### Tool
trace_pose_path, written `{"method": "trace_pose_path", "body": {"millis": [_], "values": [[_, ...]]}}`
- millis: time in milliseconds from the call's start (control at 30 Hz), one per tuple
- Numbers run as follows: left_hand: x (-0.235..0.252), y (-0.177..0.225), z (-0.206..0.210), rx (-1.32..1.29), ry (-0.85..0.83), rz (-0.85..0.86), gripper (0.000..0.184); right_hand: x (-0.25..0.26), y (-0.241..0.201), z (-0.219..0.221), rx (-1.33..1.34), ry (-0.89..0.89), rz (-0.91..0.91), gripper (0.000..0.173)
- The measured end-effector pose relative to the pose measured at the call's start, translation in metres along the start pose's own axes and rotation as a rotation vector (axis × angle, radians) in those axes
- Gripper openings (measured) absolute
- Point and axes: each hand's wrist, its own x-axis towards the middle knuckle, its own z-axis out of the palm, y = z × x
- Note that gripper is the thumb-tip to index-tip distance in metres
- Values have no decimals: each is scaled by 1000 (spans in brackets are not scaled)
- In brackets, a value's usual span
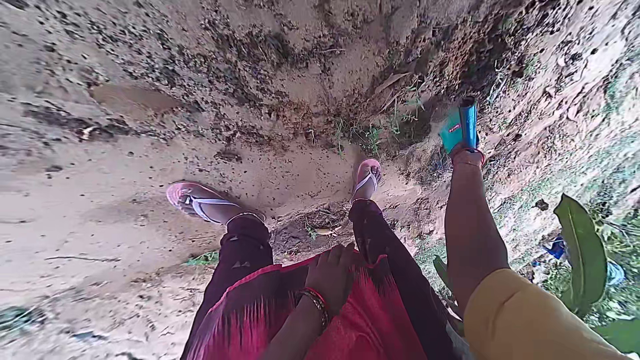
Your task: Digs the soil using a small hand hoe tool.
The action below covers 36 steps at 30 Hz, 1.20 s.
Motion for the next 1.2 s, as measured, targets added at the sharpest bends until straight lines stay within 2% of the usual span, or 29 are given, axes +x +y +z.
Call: {"method": "trace_pose_path", "body": {"millis": [33,100,133,200,300,367,433,500,567,633,667,767,833,900,1000,1067,1200], "values": [[2,0,-2,3,-4,-2,60,3,-16,22,25,-56,-47,43],[8,-2,-7,-29,36,10,61,15,-45,57,31,-289,-170,40],[8,-5,-8,-53,52,18,61,3,-61,66,15,-337,-205,40],[7,-7,-15,-117,79,25,62,-29,-86,73,-112,-315,-292,42],[8,-16,-22,-209,161,46,63,-49,-102,42,-384,-194,-441,35],[9,-21,-25,-250,180,37,63,-47,-99,7,-665,-125,-606,29],[8,-25,-25,-286,201,32,61,-50,-92,-31,-1128,-119,-757,44],[11,-28,-24,-319,223,36,61,-69,-82,-59,-1629,-205,-812,51],[14,-27,-23,-339,210,33,61,-83,-70,-87,-2067,-445,-857,51],[14,-27,-21,-352,206,31,61,-96,-54,-104,-2375,-808,-870,47],[13,-27,-23,-361,213,33,61,-105,-42,-103,-2516,-1018,-829,44],[14,-24,-23,-396,282,53,58,-121,6,-84,-2908,-1545,-481,39],[16,-24,-19,-406,299,48,58,-118,36,-83,-2936,-1820,-444,40],[19,-24,-17,-417,319,24,57,-120,59,-75,-2916,-1912,-451,41],[24,-23,-11,-448,343,-4,54,-114,67,-70,-2804,-1854,-509,40],[26,-24,-2,-471,423,9,52,-118,60,-70,-2721,-1826,-546,39],[34,-27,11,-514,577,4,47,-144,48,-76,-2324,-1929,-791,33]]}}
